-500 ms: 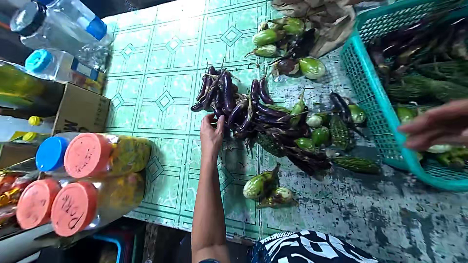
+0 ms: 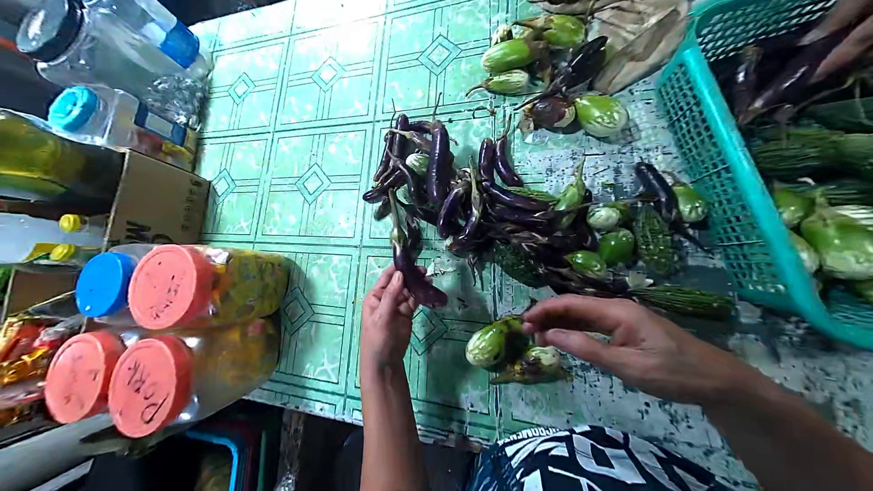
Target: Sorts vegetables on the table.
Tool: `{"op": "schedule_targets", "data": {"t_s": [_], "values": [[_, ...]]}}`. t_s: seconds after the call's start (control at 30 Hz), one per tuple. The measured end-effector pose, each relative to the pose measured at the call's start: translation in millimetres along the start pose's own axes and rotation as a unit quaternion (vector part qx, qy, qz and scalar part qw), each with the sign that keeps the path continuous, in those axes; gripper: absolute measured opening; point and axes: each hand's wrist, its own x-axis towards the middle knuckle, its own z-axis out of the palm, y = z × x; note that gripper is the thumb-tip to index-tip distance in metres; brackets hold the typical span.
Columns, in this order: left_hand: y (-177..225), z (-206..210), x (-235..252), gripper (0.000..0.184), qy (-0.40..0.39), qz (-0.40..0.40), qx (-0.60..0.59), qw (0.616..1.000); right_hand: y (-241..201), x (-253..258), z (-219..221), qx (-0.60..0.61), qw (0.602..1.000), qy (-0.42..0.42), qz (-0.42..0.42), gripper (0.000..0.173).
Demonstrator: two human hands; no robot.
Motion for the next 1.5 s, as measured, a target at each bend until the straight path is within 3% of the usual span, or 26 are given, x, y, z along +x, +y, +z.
{"op": "schedule_targets", "data": {"t_s": [0.1, 0.23, 0.4, 0.57, 0.7, 0.77, 0.87, 0.93, 1.0, 1.07, 1.13, 1.27, 1.37, 1.5], "values": [[-11, 4, -19, 0.034, -0.076, -0.046, -0.122, 0.989, -9, 26, 19, -0.089, 0.995, 0.021, -0.026, 0.036], [-20, 13, -29, 0.041, -0.145, -0.082, -0.19, 0.967, -10, 45, 29, -0.119, 0.989, 0.071, -0.05, 0.038], [-21, 29, -37, 0.039, -0.138, -0.11, -0.227, 0.958, -7, 44, 24, -0.027, 0.997, 0.068, 0.009, 0.033], [-23, 45, -41, 0.035, -0.101, -0.131, -0.239, 0.957, -2, 35, 24, 0.059, 0.996, 0.068, 0.005, 0.027], [-23, 50, -40, 0.034, -0.096, -0.138, -0.235, 0.957, -4, 29, 23, 0.049, 0.994, 0.094, -0.009, 0.027], [-24, 49, -39, 0.035, -0.103, -0.135, -0.219, 0.961, -6, 27, 23, -0.026, 0.987, 0.149, -0.06, 0.024], [-26, 48, -37, 0.032, -0.117, -0.13, -0.142, 0.974, -10, 31, 19, -0.267, 0.923, 0.19, -0.201, 0.023], [-29, 49, -37, 0.025, -0.147, -0.109, -0.061, 0.981, -16, 34, 14, -0.39, 0.88, 0.122, -0.242, 0.034], [-29, 49, -36, 0.02, -0.204, -0.084, 0.025, 0.975, -14, 33, 10, -0.452, 0.862, 0.035, -0.226, 0.039], [-24, 45, -31, 0.017, -0.252, -0.061, 0.115, 0.959, -7, 31, 7, -0.458, 0.864, -0.016, -0.21, 0.037], [-16, 36, -23, 0.021, -0.227, -0.012, 0.245, 0.942, 1, 23, 3, -0.435, 0.876, -0.039, -0.207, 0.033], [4, 9, 6, 0.025, -0.007, 0.1, 0.477, 0.873, 24, -10, -4, -0.387, 0.912, -0.03, -0.133, 0.028], [6, -6, 32, 0.024, 0.079, 0.18, 0.554, 0.809, 43, -35, -10, -0.329, 0.943, 0.029, -0.049, 0.033], [-6, 10, 59, 0.025, 0.006, 0.267, 0.592, 0.76, 48, -52, -14, -0.28, 0.953, 0.106, 0.048, 0.041]]}}
